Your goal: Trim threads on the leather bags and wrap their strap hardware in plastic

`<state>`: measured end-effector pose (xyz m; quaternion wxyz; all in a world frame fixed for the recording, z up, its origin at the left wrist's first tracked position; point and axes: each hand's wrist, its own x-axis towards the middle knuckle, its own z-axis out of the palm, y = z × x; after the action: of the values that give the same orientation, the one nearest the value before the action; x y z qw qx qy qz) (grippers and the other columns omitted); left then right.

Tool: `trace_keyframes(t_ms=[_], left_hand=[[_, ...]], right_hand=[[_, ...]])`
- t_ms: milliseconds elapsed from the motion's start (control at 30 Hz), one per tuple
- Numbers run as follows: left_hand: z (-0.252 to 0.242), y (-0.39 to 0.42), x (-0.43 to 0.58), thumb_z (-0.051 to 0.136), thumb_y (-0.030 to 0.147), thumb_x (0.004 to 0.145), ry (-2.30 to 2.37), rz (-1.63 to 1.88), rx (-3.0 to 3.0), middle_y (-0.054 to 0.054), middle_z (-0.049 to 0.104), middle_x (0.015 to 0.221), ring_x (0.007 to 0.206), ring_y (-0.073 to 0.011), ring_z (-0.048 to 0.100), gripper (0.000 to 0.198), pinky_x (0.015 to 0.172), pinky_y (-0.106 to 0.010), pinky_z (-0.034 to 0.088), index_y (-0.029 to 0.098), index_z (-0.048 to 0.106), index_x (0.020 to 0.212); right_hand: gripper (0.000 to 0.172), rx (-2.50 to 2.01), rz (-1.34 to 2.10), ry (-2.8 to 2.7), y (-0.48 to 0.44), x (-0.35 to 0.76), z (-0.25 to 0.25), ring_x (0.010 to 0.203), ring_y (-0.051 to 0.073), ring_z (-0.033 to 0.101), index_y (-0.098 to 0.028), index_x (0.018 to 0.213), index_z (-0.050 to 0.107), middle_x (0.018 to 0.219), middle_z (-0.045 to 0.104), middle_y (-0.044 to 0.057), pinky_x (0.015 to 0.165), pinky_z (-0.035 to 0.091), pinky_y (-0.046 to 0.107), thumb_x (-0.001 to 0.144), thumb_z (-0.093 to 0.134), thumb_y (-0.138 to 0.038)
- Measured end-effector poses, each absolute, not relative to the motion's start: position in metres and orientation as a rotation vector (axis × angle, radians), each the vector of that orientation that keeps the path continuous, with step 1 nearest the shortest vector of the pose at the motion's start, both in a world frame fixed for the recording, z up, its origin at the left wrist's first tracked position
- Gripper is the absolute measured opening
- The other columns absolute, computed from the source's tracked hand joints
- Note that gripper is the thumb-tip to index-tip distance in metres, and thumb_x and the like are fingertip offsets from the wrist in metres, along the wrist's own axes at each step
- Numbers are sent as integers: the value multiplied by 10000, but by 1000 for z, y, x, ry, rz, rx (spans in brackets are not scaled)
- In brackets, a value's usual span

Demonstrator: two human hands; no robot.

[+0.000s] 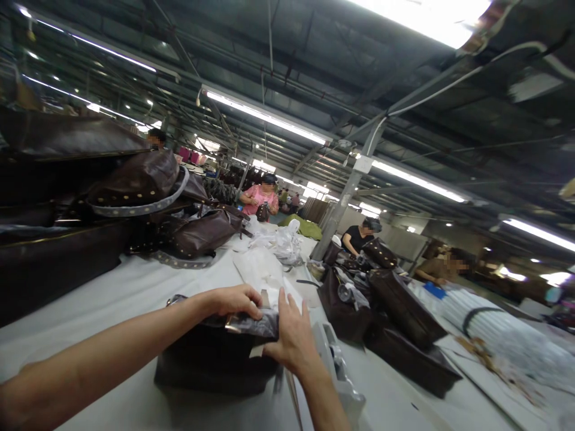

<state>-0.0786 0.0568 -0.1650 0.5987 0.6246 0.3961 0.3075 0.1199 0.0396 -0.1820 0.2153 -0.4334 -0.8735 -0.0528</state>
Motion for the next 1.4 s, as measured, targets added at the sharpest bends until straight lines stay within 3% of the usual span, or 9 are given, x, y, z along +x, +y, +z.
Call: trace_keyframes(t_ms=[100,167,300,400,667,1000,1200,1400], left_hand=[[-166,59,-81,718,205,502,904,721,1448,43,593,537,492,-105,507,176,473,-209,366,149,674,663],[-167,62,-83,714,216,487,920,722,1429,42,587,528,477,-105,501,189,457,-210,354,149,667,657],[-168,69,-87,755,260,452,946,697,1394,51,559,492,444,-92,463,239,431,-211,317,149,662,641],[-168,74,-87,780,272,437,952,682,1359,46,575,495,452,-93,466,257,447,-218,332,146,667,630],[-174,81,-88,766,256,435,932,672,1316,38,589,515,483,-106,476,227,473,-233,345,152,668,612],[-171,79,-86,720,218,487,905,691,1368,52,558,536,520,-100,456,186,513,-226,313,153,643,644],[-169,76,-88,661,281,588,864,699,1622,55,502,558,579,-103,414,152,554,-234,293,147,632,652],[-174,77,-90,656,284,574,845,687,1535,53,512,592,598,-110,441,170,567,-231,322,158,611,679]], right_hand=[[1027,-1184,141,-2397,48,108,-178,1166,355,570,-148,1476,229,1261,605,180,1007,412,530,597,742,-288],[902,-1135,237,-2289,48,104,-182,1077,302,624,-188,1434,309,1198,642,132,914,496,432,631,713,-261],[510,-996,278,-2117,50,106,-196,1001,245,650,-226,1123,560,1098,682,62,869,518,348,640,722,-241],[302,-898,260,-2083,55,111,-203,1014,256,650,-233,920,604,1073,704,56,889,513,364,653,744,-257],[54,-689,195,-2178,55,114,-198,1039,226,646,-238,838,667,1097,698,64,906,517,353,799,679,-274],[168,-741,75,-2116,41,111,-205,1146,245,594,-255,916,718,1160,687,57,1025,449,438,893,552,-252],[193,-817,167,-1923,41,100,-216,1077,237,611,-242,915,720,1064,707,66,970,477,401,890,530,-250],[178,-810,185,-1894,43,96,-214,995,227,627,-230,822,708,1006,706,70,901,496,367,877,541,-256]])
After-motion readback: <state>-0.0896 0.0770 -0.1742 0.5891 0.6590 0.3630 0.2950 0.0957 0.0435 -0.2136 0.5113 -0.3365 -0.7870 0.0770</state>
